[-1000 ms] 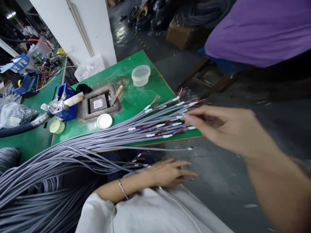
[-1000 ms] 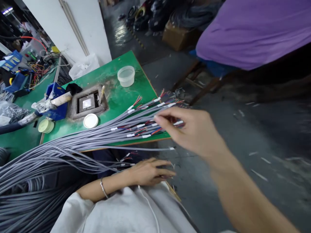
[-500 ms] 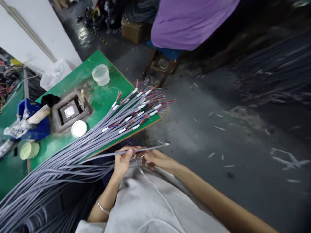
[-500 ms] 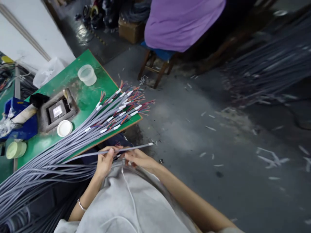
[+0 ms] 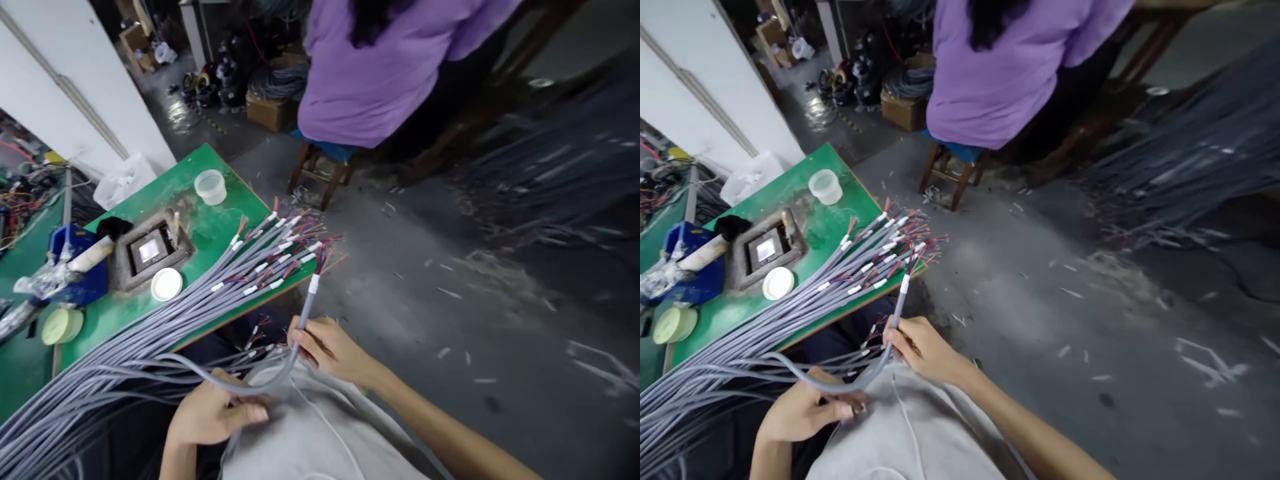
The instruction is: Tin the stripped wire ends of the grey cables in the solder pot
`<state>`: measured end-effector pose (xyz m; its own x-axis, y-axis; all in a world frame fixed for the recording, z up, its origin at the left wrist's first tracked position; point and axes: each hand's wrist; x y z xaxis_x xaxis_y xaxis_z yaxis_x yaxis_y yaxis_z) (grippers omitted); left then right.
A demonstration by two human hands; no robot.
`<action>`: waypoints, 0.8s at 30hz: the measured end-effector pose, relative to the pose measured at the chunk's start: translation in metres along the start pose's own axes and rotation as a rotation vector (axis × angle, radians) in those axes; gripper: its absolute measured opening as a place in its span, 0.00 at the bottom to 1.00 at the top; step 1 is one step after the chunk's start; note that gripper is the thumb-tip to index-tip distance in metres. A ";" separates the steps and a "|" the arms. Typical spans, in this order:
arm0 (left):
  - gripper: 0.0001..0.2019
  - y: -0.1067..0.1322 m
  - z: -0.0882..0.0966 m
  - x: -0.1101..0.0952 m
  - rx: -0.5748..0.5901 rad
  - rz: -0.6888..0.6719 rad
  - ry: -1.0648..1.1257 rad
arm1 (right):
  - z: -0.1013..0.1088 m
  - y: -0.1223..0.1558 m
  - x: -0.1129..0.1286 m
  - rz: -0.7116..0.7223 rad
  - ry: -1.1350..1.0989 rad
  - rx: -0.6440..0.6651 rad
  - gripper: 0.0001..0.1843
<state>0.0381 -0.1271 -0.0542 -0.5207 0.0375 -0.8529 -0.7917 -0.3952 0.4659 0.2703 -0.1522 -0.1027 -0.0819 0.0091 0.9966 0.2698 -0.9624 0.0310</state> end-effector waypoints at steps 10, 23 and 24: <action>0.14 0.049 0.010 -0.010 -0.963 -0.142 0.303 | -0.026 -0.057 0.014 0.258 0.502 0.337 0.14; 0.18 -0.006 0.037 -0.027 -1.200 -0.306 0.690 | -0.019 -0.117 0.084 0.393 0.596 0.680 0.11; 0.18 -0.004 0.038 -0.026 -1.203 -0.312 0.703 | -0.013 -0.127 0.097 0.457 0.591 0.605 0.13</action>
<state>0.0424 -0.0912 -0.0250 0.1666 -0.0481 -0.9848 0.0912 -0.9938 0.0639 0.2159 -0.0321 -0.0108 -0.2720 -0.6299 0.7275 0.8316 -0.5343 -0.1517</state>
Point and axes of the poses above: each hand's wrist, its own y-axis away from the middle knuckle, its own z-axis out of the back of the hand, x = y × z, and after that the axes turned 4 degrees about x, right-handed
